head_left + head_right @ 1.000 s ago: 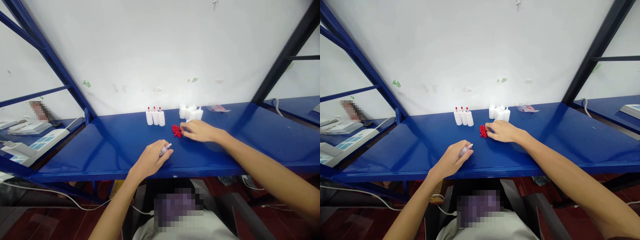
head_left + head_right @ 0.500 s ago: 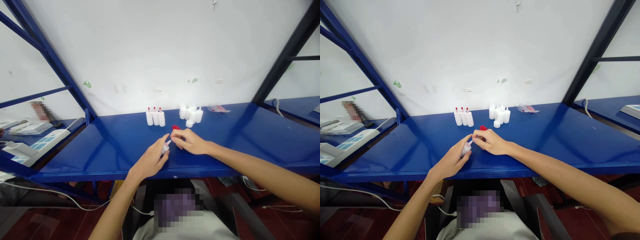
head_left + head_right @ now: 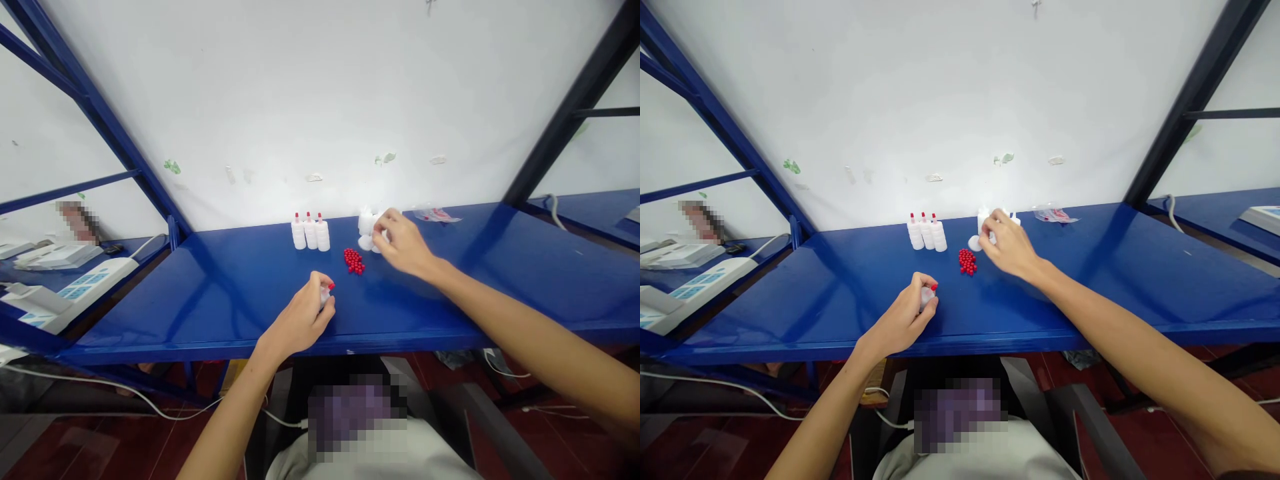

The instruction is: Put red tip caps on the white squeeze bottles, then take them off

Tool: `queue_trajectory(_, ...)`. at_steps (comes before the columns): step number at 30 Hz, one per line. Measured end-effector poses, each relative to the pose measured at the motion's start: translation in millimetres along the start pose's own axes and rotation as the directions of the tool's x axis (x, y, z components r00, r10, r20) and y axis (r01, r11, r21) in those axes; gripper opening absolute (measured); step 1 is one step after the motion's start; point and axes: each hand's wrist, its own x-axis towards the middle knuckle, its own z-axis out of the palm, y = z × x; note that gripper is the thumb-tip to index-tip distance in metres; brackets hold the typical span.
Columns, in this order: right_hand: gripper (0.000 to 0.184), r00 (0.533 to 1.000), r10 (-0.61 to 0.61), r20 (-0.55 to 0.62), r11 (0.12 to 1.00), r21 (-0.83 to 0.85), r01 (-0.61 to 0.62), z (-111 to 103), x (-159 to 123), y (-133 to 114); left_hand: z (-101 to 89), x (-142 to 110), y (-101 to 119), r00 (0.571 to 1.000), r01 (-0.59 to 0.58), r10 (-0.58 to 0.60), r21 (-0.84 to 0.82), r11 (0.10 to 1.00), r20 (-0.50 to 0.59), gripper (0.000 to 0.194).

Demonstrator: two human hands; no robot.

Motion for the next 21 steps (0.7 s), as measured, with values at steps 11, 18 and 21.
queue_trajectory(11,0.026,0.942,0.315,0.113,0.868,-0.435,-0.239,-9.4,13.5,23.5,-1.2,3.7,1.5,0.998,-0.067,0.067,-0.001,0.998,0.017,0.026)
queue_trajectory(18,0.028,0.954,0.264,0.139,0.904,-0.38,-0.195,-11.6,10.7,16.8,-3.6,3.4,5.8,0.999,-0.038,0.037,0.046,0.998,0.031,0.029)
queue_trajectory(21,0.027,0.961,-0.014,0.277,0.987,-0.152,0.058,-14.0,2.2,-6.9,-3.1,4.2,7.0,0.999,-0.026,0.026,0.047,0.999,0.019,0.028)
